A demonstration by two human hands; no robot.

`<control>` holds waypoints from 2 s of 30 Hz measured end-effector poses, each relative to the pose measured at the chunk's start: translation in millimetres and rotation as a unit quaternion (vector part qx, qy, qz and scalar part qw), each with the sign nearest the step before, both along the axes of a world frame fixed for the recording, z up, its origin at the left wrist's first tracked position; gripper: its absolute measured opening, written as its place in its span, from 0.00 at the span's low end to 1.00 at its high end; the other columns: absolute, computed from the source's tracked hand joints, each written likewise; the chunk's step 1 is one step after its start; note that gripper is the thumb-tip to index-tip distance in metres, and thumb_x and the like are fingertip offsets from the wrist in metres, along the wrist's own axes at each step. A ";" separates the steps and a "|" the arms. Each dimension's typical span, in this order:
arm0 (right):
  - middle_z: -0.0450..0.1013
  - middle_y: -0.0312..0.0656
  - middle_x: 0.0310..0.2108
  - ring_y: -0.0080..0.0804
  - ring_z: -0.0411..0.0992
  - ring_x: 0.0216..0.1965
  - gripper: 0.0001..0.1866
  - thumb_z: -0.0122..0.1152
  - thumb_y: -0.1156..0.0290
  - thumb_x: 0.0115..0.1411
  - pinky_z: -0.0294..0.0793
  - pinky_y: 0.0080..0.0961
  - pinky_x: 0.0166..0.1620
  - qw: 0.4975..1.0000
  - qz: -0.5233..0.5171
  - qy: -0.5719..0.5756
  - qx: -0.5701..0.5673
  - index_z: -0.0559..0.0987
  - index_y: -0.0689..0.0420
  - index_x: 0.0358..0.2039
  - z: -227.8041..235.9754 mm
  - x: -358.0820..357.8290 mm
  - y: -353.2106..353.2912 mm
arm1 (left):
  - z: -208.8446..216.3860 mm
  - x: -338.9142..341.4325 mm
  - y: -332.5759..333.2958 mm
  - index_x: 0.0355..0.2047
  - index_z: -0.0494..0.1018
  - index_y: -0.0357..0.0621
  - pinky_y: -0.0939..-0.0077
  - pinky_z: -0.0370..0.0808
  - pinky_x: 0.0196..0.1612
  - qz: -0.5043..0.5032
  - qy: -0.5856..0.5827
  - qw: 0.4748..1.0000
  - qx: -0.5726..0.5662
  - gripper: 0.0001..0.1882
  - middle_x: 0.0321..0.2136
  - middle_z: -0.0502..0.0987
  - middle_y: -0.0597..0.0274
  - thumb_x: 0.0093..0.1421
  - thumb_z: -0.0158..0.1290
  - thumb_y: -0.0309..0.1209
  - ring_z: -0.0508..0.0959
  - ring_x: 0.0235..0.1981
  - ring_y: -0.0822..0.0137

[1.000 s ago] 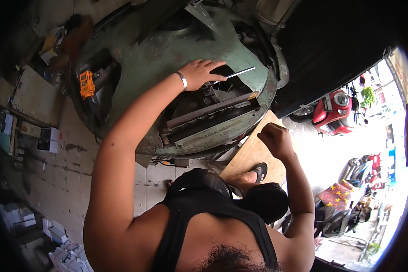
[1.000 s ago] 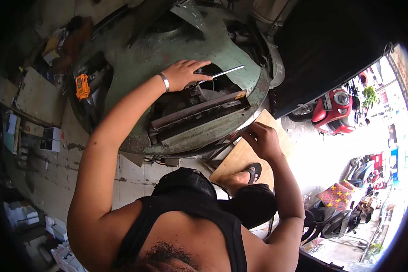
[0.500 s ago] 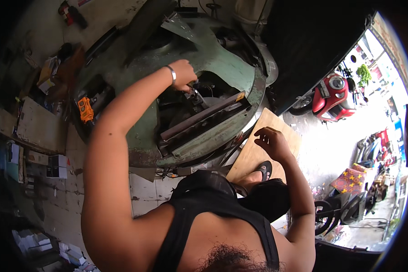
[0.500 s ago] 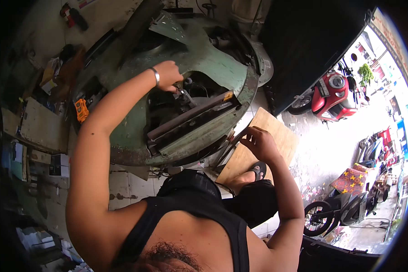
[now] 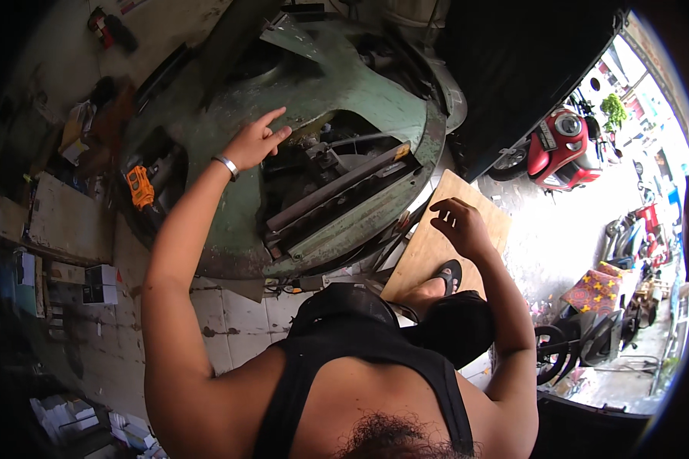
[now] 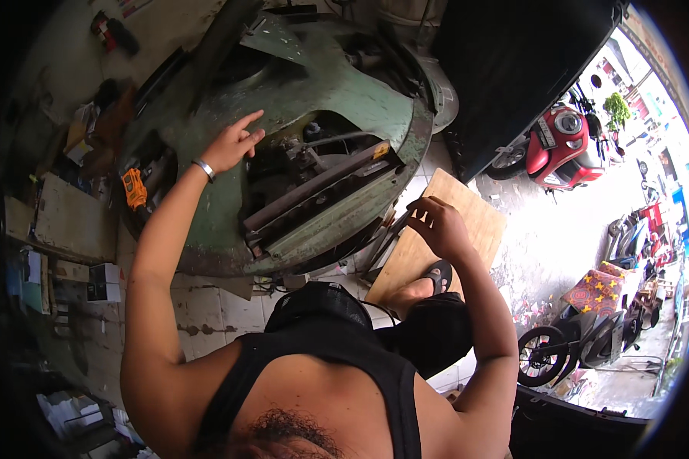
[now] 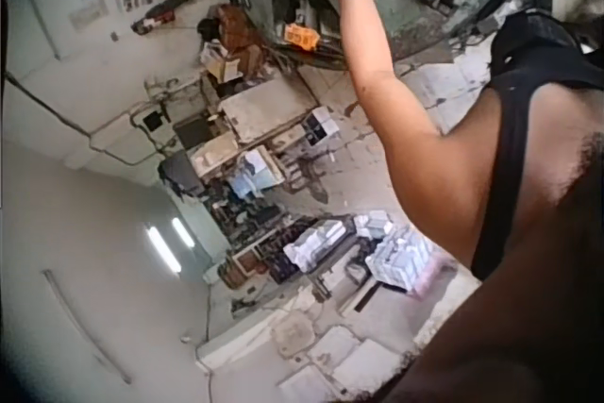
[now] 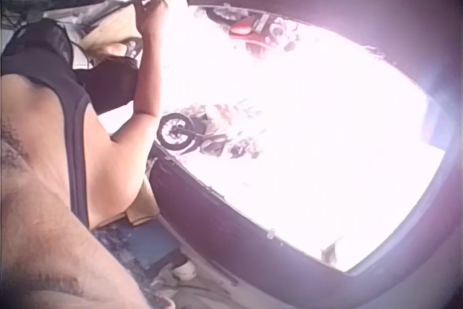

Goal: The person works on a machine by loosening and tightening components using a metal tool and rotating the machine with a handheld remote control.

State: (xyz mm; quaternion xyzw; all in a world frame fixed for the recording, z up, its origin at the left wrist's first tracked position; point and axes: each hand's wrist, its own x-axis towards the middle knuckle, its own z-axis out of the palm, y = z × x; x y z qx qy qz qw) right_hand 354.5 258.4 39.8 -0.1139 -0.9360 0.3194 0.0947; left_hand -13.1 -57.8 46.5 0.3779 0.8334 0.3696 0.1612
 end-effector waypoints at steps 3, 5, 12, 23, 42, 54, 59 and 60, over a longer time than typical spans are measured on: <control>0.77 0.41 0.33 0.30 0.75 0.28 0.13 0.71 0.73 0.57 0.75 0.29 0.34 1.000 0.008 -0.004 -0.004 0.83 0.57 0.43 -5.1 -0.6 2.4 | -13.4 2.0 -7.2 0.70 0.63 0.50 0.73 0.74 0.39 0.030 0.062 0.997 0.041 0.36 0.29 0.79 0.63 0.67 0.56 0.52 0.77 0.31 0.72; 0.77 0.41 0.33 0.30 0.75 0.28 0.13 0.70 0.73 0.57 0.75 0.28 0.34 1.000 0.010 -0.005 -0.006 0.83 0.57 0.43 -5.6 -0.7 1.8 | -9.5 11.0 0.2 0.68 0.66 0.55 0.67 0.76 0.49 0.047 0.201 0.975 0.082 0.31 0.48 0.77 0.58 0.66 0.57 0.42 0.78 0.45 0.63; 0.77 0.40 0.34 0.30 0.74 0.29 0.14 0.70 0.74 0.57 0.76 0.28 0.35 0.999 0.032 -0.013 -0.019 0.83 0.56 0.45 -7.0 0.8 -0.7 | 8.5 24.2 42.3 0.68 0.66 0.58 0.51 0.57 0.72 -0.052 0.437 0.898 -0.027 0.34 0.68 0.61 0.54 0.60 0.50 0.24 0.62 0.69 0.47; 0.78 0.42 0.36 0.32 0.76 0.30 0.15 0.71 0.71 0.57 0.77 0.30 0.36 1.000 -0.012 -0.015 -0.016 0.83 0.54 0.46 -10.3 17.6 12.1 | 39.5 21.8 10.1 0.31 0.82 0.47 0.47 0.57 0.67 -0.128 0.123 0.973 -0.150 0.22 0.39 0.82 0.66 0.70 0.43 0.44 0.77 0.52 0.62; 0.77 0.41 0.34 0.30 0.75 0.28 0.15 0.71 0.72 0.57 0.76 0.28 0.35 1.000 0.006 -0.010 -0.018 0.83 0.58 0.46 -12.0 1.6 8.6 | -29.1 17.5 28.8 0.50 0.80 0.56 0.58 0.75 0.56 -0.045 0.274 0.951 -0.134 0.14 0.47 0.83 0.58 0.67 0.56 0.41 0.79 0.53 0.55; 0.79 0.46 0.37 0.43 0.80 0.36 0.19 0.70 0.63 0.58 0.78 0.38 0.40 0.989 0.093 0.044 0.102 0.80 0.57 0.48 43.7 -114.3 -48.1 | -44.3 24.0 -91.9 0.54 0.69 0.52 0.53 0.78 0.39 0.196 0.259 0.944 -0.059 0.17 0.40 0.83 0.49 0.71 0.50 0.44 0.81 0.41 0.41; 0.80 0.50 0.41 0.49 0.80 0.45 0.31 0.70 0.51 0.57 0.79 0.45 0.47 0.978 0.100 -0.034 0.179 0.74 0.54 0.56 18.7 -218.9 -91.2 | -76.7 69.7 -118.2 0.47 0.74 0.48 0.54 0.77 0.39 0.175 0.255 0.950 0.041 0.11 0.38 0.79 0.50 0.70 0.53 0.39 0.79 0.38 0.43; 0.80 0.51 0.42 0.50 0.80 0.47 0.35 0.70 0.47 0.56 0.79 0.46 0.48 0.974 0.095 -0.076 0.192 0.71 0.54 0.58 10.7 -233.2 -97.4 | -83.7 80.0 -124.5 0.42 0.77 0.48 0.56 0.77 0.38 0.185 0.242 0.952 0.024 0.10 0.35 0.78 0.54 0.68 0.57 0.38 0.79 0.37 0.46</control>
